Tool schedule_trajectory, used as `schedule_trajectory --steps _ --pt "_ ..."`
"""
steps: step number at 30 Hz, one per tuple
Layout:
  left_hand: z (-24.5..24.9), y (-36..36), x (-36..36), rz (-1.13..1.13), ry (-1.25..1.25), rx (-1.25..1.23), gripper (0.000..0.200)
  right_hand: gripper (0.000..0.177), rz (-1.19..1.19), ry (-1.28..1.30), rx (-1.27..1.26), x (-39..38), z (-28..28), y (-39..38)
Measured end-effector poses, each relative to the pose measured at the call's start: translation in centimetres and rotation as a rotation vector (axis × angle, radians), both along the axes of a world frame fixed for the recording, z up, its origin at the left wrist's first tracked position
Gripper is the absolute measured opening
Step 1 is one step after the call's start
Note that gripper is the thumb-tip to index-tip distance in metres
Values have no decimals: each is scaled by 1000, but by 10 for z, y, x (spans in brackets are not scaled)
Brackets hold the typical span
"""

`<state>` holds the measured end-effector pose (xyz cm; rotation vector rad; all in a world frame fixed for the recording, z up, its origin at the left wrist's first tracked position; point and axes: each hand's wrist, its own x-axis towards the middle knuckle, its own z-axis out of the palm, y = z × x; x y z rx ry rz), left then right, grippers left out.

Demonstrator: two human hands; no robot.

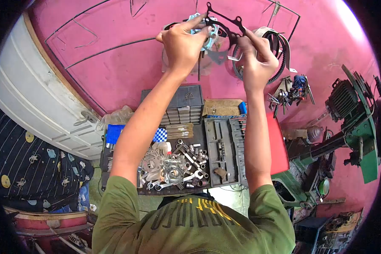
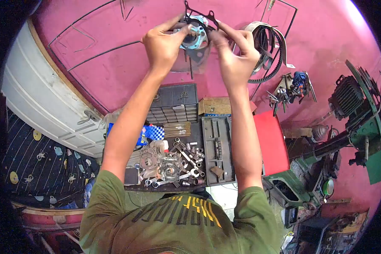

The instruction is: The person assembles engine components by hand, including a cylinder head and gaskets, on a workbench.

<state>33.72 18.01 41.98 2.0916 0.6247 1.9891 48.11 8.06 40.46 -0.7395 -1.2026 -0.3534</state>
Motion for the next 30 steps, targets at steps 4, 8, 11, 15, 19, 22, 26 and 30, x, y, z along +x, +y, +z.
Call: schedule_trajectory --steps 4,8,11,15,19,22,26,30 --pt "4 -3 -3 140 -36 -28 39 41 -412 -162 60 -8 -9 6" --pt "3 -9 -7 212 -45 12 36 37 -408 -73 218 -10 -14 18" --pt "-2 -1 -9 257 -54 10 34 39 -603 -309 77 -11 -6 9" --pt "-4 5 -14 314 -46 83 34 43 -483 -309 58 -5 1 6" --pt "-7 -2 -15 217 -70 99 31 49 -606 -330 -254 -19 7 -1" --pt "-12 1 -15 112 -105 163 32 54 -523 -290 -294 -14 6 -3" --pt "-20 8 -20 -30 -81 117 28 54 -708 -417 -375 -12 8 -5" --pt "-21 8 -24 44 -15 194 23 42 -721 -464 -386 -7 4 3"
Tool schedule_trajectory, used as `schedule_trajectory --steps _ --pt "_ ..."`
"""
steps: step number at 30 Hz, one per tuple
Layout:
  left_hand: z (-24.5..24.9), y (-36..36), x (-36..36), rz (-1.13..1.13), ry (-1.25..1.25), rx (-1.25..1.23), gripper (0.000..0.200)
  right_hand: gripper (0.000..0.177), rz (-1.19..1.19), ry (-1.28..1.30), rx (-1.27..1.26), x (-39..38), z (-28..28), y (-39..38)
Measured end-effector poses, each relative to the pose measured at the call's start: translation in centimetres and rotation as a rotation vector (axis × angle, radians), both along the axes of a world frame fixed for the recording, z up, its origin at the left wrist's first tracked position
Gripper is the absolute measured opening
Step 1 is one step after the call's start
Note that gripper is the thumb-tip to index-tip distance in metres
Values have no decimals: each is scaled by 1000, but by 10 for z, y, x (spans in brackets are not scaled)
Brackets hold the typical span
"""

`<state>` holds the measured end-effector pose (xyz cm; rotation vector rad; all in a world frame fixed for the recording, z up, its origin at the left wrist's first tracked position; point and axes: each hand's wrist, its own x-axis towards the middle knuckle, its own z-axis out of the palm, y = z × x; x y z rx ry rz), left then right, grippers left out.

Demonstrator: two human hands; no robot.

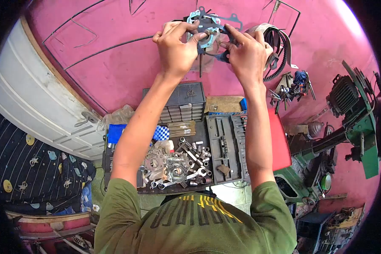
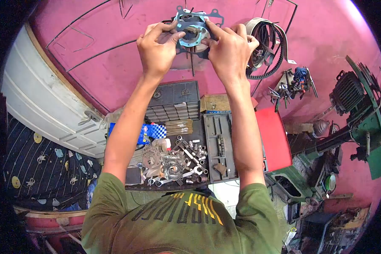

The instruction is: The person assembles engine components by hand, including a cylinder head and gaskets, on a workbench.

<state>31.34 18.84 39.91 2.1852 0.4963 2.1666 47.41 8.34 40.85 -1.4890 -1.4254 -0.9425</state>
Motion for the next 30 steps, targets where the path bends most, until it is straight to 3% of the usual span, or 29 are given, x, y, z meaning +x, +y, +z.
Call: schedule_trajectory --steps 2,5,16,21,24,30 --pt "1 2 -3 173 102 111 22 36 -15 20 2 -2 0 2" --pt "0 8 -2 238 115 151 25 31 40 80 54 -5 -1 8" --pt "21 21 6 234 50 59 31 41 76 37 202 13 5 49" --pt "22 34 10 415 191 217 30 38 -139 -106 203 16 7 56" --pt "16 38 12 422 230 157 29 38 -242 -123 219 13 7 58" --pt "9 52 20 446 279 95 27 34 -213 -104 184 18 -1 78"
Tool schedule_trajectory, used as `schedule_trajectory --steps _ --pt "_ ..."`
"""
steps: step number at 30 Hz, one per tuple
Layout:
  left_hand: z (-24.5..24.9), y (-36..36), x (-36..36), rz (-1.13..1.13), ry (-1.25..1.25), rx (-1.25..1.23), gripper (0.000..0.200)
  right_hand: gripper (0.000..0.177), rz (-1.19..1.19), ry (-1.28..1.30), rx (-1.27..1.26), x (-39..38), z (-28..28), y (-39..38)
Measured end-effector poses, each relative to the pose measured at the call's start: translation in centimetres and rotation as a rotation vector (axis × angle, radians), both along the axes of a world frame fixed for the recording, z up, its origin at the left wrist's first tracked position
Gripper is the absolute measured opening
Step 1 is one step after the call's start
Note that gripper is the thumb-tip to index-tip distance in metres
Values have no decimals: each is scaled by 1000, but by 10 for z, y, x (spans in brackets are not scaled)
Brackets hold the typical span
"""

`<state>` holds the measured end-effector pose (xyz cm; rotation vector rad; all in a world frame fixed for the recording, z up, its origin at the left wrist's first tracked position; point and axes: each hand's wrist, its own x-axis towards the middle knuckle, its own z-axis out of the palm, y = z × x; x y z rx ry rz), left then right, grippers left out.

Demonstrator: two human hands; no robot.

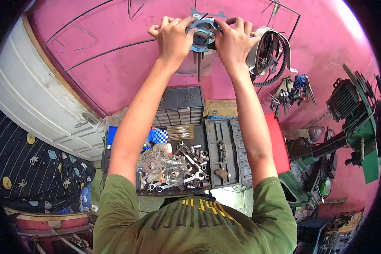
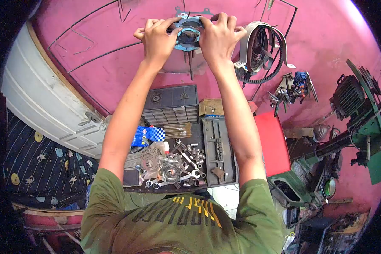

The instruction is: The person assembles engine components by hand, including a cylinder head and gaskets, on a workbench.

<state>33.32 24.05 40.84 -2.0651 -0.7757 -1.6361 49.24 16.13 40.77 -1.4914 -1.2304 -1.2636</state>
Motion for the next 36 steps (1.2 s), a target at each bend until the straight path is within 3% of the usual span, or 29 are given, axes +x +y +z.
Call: schedule_trajectory --steps 13,20,24,30,36 --pt "-24 13 -1 22 57 33 25 21 185 28 -77 19 -23 33" --pt "-34 -11 -28 -15 41 -24 20 16 231 -59 115 -2 -24 -3" --pt "-55 -40 -61 -118 122 -57 15 20 321 -87 68 -44 -40 -33" --pt "-129 -64 -129 -206 270 -290 14 23 490 -33 -218 -108 -126 -45" --pt "-244 -83 -211 -195 349 -700 10 15 584 198 -740 -183 -231 -70"
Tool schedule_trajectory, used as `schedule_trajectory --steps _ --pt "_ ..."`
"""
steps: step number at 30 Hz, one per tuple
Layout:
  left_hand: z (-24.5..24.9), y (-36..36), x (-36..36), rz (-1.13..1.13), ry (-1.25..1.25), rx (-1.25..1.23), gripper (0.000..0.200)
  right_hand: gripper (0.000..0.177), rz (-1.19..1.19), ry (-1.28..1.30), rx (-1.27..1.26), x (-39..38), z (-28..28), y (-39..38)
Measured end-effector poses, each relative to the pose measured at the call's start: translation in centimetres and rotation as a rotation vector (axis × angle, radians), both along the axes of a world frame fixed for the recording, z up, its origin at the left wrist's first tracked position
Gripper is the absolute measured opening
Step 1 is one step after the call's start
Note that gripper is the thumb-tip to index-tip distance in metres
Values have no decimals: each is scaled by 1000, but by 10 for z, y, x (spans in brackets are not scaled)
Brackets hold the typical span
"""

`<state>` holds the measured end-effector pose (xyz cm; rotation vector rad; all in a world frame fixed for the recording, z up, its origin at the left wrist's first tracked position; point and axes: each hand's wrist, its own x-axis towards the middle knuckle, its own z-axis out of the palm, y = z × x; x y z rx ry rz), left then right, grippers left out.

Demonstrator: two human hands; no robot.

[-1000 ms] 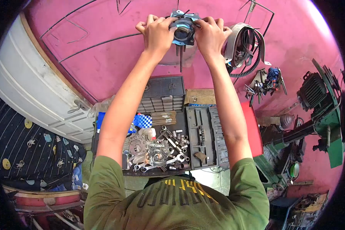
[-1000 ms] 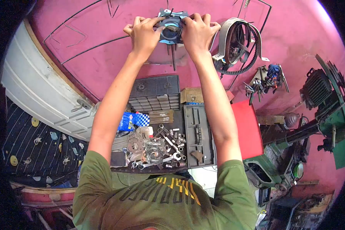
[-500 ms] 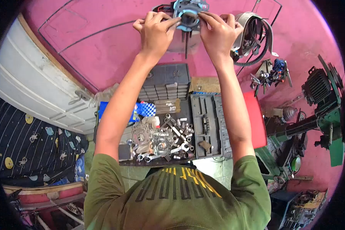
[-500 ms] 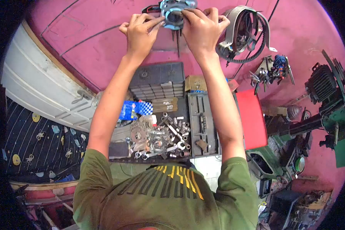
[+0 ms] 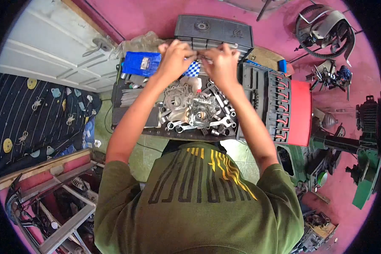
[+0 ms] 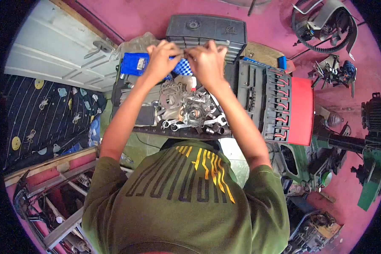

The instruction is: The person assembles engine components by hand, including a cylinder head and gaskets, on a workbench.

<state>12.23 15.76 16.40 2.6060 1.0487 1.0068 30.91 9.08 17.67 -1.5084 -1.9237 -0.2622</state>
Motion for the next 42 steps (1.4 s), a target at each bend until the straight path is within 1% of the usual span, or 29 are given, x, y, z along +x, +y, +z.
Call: schedule_trajectory --steps 3,5,7,8,9,10,11,13,14,15,16,17,18,20,21,23,27,29,31,32,33,34,36,37,39,42 --pt "-52 -28 -34 118 182 -151 11 25 15 -26 -293 -35 -51 -18" --pt "-83 -48 -53 150 233 -194 12 25 70 -80 -383 -53 -77 -31" --pt "-106 -64 -67 237 283 -278 21 27 138 -165 -490 -67 -93 -42" --pt "-115 -72 -71 237 283 -283 21 35 154 -181 -573 -73 -100 -47" --pt "-120 -81 -73 264 286 -300 26 32 160 -205 -527 -78 -113 -52" --pt "-117 -90 -73 290 290 -316 32 30 166 -227 -479 -82 -120 -54" --pt "-114 -97 -71 314 343 -440 40 30 167 -227 -481 -84 -128 -56" --pt "-126 -106 -72 288 366 -412 48 36 150 -325 -498 -86 -130 -60" --pt "-132 -110 -72 276 389 -403 53 36 152 -327 -501 -87 -132 -61" --pt "-134 -112 -73 275 387 -406 53 48 146 -390 -518 -88 -131 -63" --pt "-135 -114 -73 265 372 -410 59 60 139 -453 -535 -88 -129 -65" --pt "-137 -114 -75 254 357 -413 66 67 146 -453 -554 -89 -128 -66" --pt "-139 -116 -77 251 355 -416 66 67 144 -455 -557 -90 -127 -67" --pt "-142 -118 -81 245 383 -359 66 75 121 -417 -608 -93 -124 -67" --pt "-141 -118 -82 243 383 -361 66 75 119 -418 -611 -95 -125 -67" --pt "-137 -119 -85 216 373 -389 69 63 105 -377 -539 -99 -128 -68" --pt "-136 -113 -84 180 367 -434 75 61 88 -419 -506 -103 -139 -67" --pt "-134 -105 -86 143 376 -457 75 58 61 -362 -555 -105 -138 -66" --pt "-134 -101 -89 108 387 -480 75 58 46 -368 -572 -107 -137 -65" --pt "-135 -99 -90 87 406 -447 73 59 29 -374 -589 -107 -137 -65" --pt "-133 -98 -90 66 425 -413 71 67 23 -386 -582 -107 -136 -65" --pt "-132 -97 -91 65 426 -414 71 67 23 -384 -584 -106 -135 -66" --pt "-129 -94 -91 74 457 -415 67 77 61 -360 -532 -103 -132 -69" --pt "-128 -94 -91 72 457 -416 67 77 60 -360 -535 -103 -130 -70" --pt "-124 -95 -91 77 425 -399 64 83 40 -381 -533 -104 -125 -73" --pt "-115 -101 -92 67 363 -401 63 81 24 -401 -528 -104 -117 -78"
